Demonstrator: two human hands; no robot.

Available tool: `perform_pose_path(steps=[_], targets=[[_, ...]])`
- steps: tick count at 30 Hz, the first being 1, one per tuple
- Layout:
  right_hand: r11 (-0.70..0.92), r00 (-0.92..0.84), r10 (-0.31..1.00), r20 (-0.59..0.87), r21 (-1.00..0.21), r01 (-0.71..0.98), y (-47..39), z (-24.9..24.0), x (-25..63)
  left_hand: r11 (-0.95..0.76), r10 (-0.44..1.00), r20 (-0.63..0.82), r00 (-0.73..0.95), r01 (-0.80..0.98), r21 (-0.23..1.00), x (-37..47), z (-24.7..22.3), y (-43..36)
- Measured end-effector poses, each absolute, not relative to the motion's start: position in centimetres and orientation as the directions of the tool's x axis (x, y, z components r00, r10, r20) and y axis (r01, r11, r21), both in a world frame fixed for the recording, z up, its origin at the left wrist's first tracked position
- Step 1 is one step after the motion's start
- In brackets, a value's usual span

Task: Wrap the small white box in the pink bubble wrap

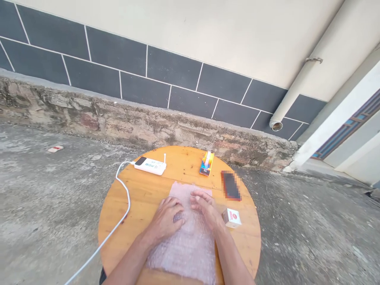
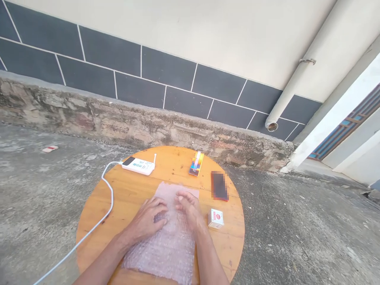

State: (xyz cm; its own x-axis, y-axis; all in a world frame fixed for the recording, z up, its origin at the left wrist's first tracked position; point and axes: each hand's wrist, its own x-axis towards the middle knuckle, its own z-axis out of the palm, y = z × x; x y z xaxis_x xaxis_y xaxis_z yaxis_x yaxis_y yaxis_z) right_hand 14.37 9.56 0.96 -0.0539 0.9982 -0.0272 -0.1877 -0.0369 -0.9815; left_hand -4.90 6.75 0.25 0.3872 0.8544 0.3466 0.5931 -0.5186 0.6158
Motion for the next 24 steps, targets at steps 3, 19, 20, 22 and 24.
perform_pose_path(steps=[3, 19, 20, 22, 24], targets=[[-0.07, -0.121, 0.991, -0.047, -0.98, -0.188, 9.1, 0.8, 13.3, -0.446, 0.889, 0.285, 0.358, 0.538, 0.716, -5.0, 0.9, 6.6], [-0.115, -0.091, 0.991, -0.096, -0.965, -0.234, 9.3, 0.5, 13.5, 0.181, 0.983, -0.176, 0.046, -0.363, 0.914, -3.4, 1.7, 11.1], [-0.12, -0.081, 0.991, -0.103, -0.962, -0.245, 9.3, 0.5, 13.4, 0.176, 0.983, -0.184, 0.017, -0.398, 0.9, -3.8, 1.4, 11.2], [-0.13, -0.069, 0.991, -0.116, -0.956, -0.263, 9.4, 0.5, 13.5, 0.144, 0.979, -0.192, -0.062, -0.449, 0.882, -4.5, 1.0, 11.3], [-0.135, -0.066, 0.99, -0.122, -0.952, -0.274, 9.3, 0.5, 13.5, 0.106, 0.974, -0.187, -0.127, -0.472, 0.875, -5.0, 1.1, 11.3]])
